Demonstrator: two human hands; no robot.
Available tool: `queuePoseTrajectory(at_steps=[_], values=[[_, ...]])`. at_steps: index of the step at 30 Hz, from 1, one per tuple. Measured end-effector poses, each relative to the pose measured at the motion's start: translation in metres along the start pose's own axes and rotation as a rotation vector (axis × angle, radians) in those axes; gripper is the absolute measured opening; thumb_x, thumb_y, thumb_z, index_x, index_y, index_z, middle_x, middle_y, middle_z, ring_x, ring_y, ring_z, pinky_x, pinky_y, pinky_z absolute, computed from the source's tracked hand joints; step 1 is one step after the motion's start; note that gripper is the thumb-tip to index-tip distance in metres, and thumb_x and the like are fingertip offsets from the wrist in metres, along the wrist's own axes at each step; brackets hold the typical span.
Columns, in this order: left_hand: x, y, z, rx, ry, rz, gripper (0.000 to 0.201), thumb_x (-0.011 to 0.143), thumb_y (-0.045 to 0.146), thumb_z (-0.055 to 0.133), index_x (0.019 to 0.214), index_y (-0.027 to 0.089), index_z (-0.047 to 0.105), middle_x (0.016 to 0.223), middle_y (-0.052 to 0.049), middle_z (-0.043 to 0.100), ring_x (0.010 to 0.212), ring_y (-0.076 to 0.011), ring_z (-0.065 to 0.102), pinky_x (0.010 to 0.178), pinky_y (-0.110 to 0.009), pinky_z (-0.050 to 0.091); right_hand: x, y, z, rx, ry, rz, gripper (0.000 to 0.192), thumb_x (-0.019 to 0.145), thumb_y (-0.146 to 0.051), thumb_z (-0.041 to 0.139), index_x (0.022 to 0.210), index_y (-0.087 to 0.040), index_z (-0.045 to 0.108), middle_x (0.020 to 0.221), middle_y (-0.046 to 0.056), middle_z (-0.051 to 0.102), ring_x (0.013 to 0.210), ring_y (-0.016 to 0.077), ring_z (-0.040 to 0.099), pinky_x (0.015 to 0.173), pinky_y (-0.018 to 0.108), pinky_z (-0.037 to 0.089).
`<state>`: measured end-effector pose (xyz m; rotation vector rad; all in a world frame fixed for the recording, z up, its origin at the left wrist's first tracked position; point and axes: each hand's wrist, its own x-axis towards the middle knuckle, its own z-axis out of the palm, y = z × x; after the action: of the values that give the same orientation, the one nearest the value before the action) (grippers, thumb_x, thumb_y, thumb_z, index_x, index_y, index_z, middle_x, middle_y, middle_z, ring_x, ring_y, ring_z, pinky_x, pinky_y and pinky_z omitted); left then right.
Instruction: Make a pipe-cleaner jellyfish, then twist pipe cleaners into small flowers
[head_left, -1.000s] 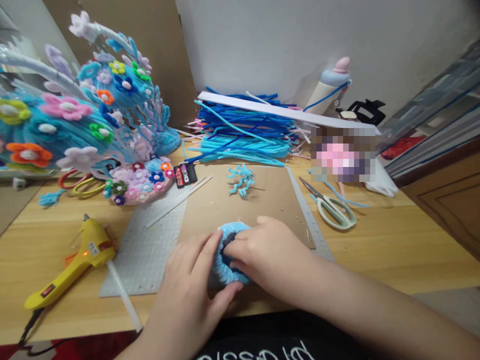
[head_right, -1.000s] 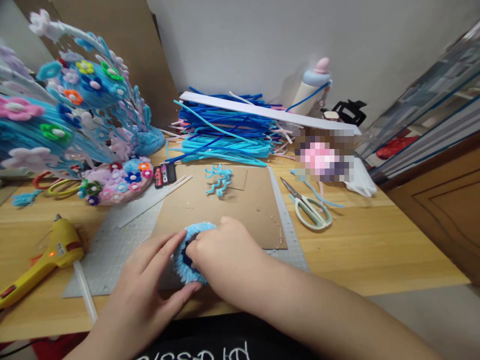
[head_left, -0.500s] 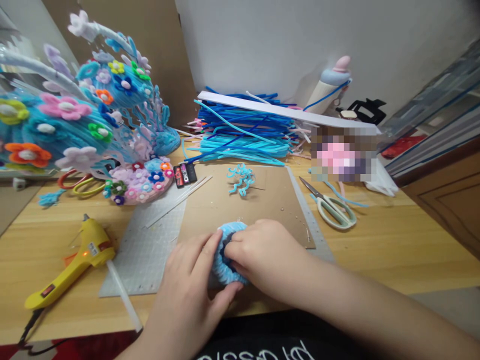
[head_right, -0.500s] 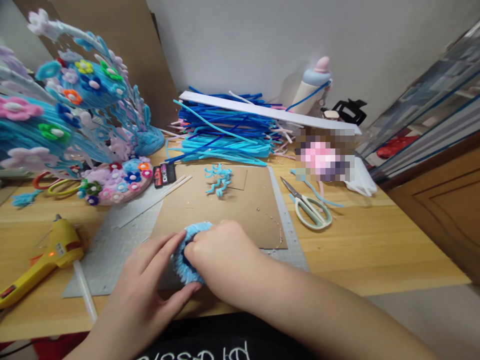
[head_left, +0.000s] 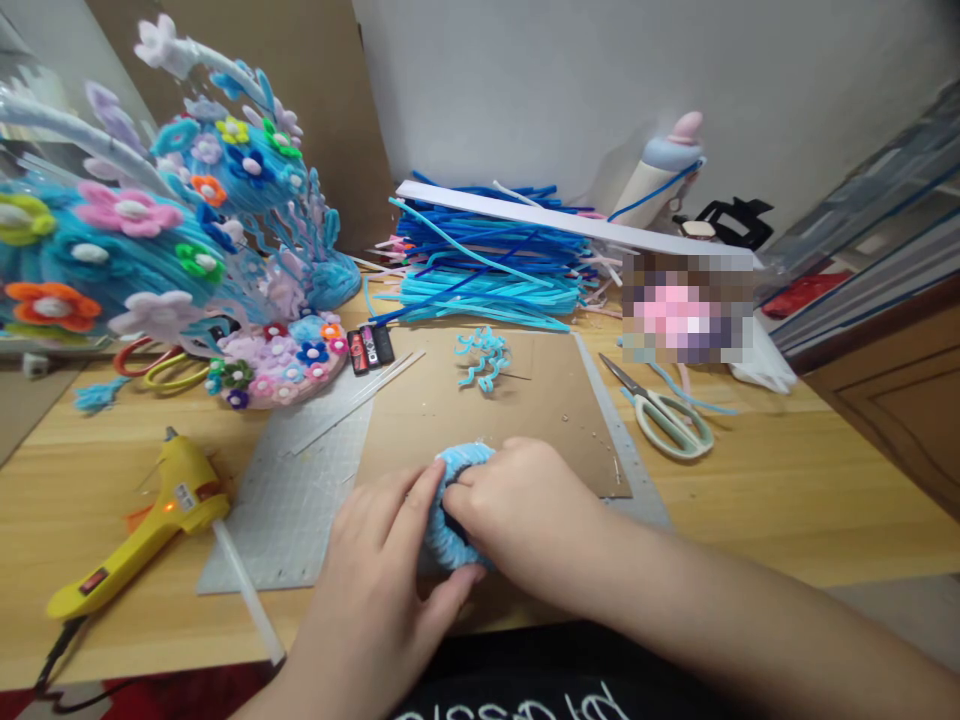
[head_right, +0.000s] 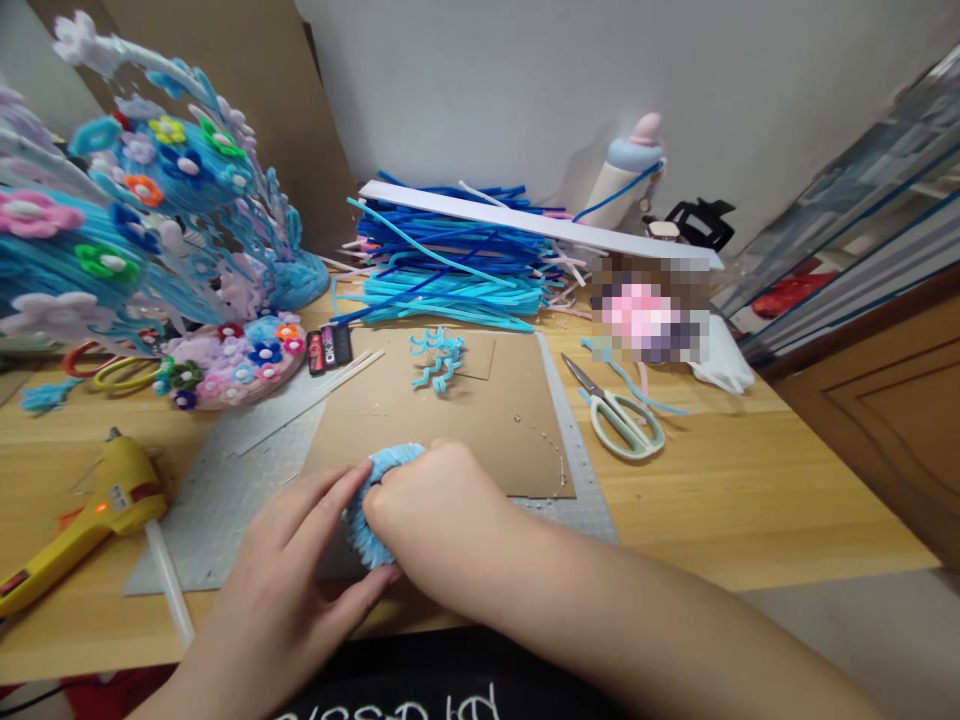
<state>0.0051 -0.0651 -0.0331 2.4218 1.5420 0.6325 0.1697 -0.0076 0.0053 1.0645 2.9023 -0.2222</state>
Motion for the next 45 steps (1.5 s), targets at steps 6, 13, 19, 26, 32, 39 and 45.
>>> queuePoseTrajectory(at_steps=[6,13,19,26,32,39,45], values=[[0.000,0.002,0.000,-0.006,0.006,0.001,0.068,0.078,0.030,0.062,0.138,0.021,0.031,0.127,-0.012,0.050,0.114,-0.0298,0.048,0.093,-0.049,0.043,-0.002,-0.001,0.002,0.002,0.039,0.008,0.002,0.075,-0.017,0.065,0.073,-0.016,0.063,0.066,0.002,0.069,0.057,0.0190,0.062,0.048,0.032,0.024],[0.001,0.001,0.000,-0.008,-0.008,-0.010,0.067,0.079,0.029,0.061,0.138,0.021,0.030,0.127,-0.013,0.049,0.114,-0.0299,0.047,0.093,-0.050,0.042,0.002,0.001,0.004,-0.003,0.044,-0.010,0.006,0.074,-0.016,0.064,0.068,-0.016,0.063,0.064,0.002,0.068,0.053,0.0184,0.059,0.049,0.032,0.024],[0.001,0.002,0.000,-0.007,-0.016,-0.006,0.067,0.079,0.028,0.061,0.138,0.021,0.030,0.127,-0.013,0.049,0.114,-0.0293,0.046,0.094,-0.049,0.042,0.002,0.000,0.007,-0.003,0.031,-0.007,0.008,0.073,-0.018,0.065,0.065,-0.016,0.062,0.061,0.002,0.066,0.050,0.0166,0.056,0.050,0.031,0.023],[0.002,0.002,-0.001,-0.014,-0.015,0.002,0.067,0.078,0.026,0.061,0.138,0.020,0.030,0.128,-0.013,0.050,0.115,-0.0296,0.047,0.094,-0.049,0.041,0.002,0.000,0.008,-0.006,0.058,0.000,0.007,0.071,-0.018,0.066,0.065,-0.017,0.062,0.060,0.002,0.066,0.049,0.0171,0.055,0.049,0.031,0.022],[0.003,0.002,-0.001,-0.013,0.001,0.012,0.067,0.078,0.026,0.062,0.138,0.021,0.031,0.126,-0.012,0.052,0.114,-0.0295,0.048,0.093,-0.049,0.042,0.003,-0.002,0.009,0.019,0.040,0.024,0.009,0.072,-0.019,0.067,0.065,-0.017,0.062,0.061,0.001,0.067,0.050,0.0163,0.056,0.050,0.031,0.023],[0.002,0.002,-0.002,0.011,0.009,-0.023,0.066,0.078,0.033,0.063,0.136,0.022,0.033,0.124,-0.012,0.054,0.111,-0.0298,0.050,0.092,-0.049,0.042,-0.012,0.010,-0.012,0.238,0.093,0.035,0.010,0.082,-0.023,0.061,0.076,-0.021,0.069,0.075,0.000,0.072,0.067,0.0155,0.063,0.058,0.028,0.033],[0.002,0.000,-0.002,-0.004,0.020,-0.044,0.065,0.080,0.035,0.062,0.137,0.023,0.032,0.125,-0.012,0.052,0.112,-0.0302,0.050,0.092,-0.049,0.043,-0.042,0.033,-0.008,0.628,0.314,0.376,0.013,0.089,-0.028,0.053,0.092,-0.021,0.064,0.083,0.000,0.066,0.072,0.0129,0.058,0.063,0.024,0.041]])
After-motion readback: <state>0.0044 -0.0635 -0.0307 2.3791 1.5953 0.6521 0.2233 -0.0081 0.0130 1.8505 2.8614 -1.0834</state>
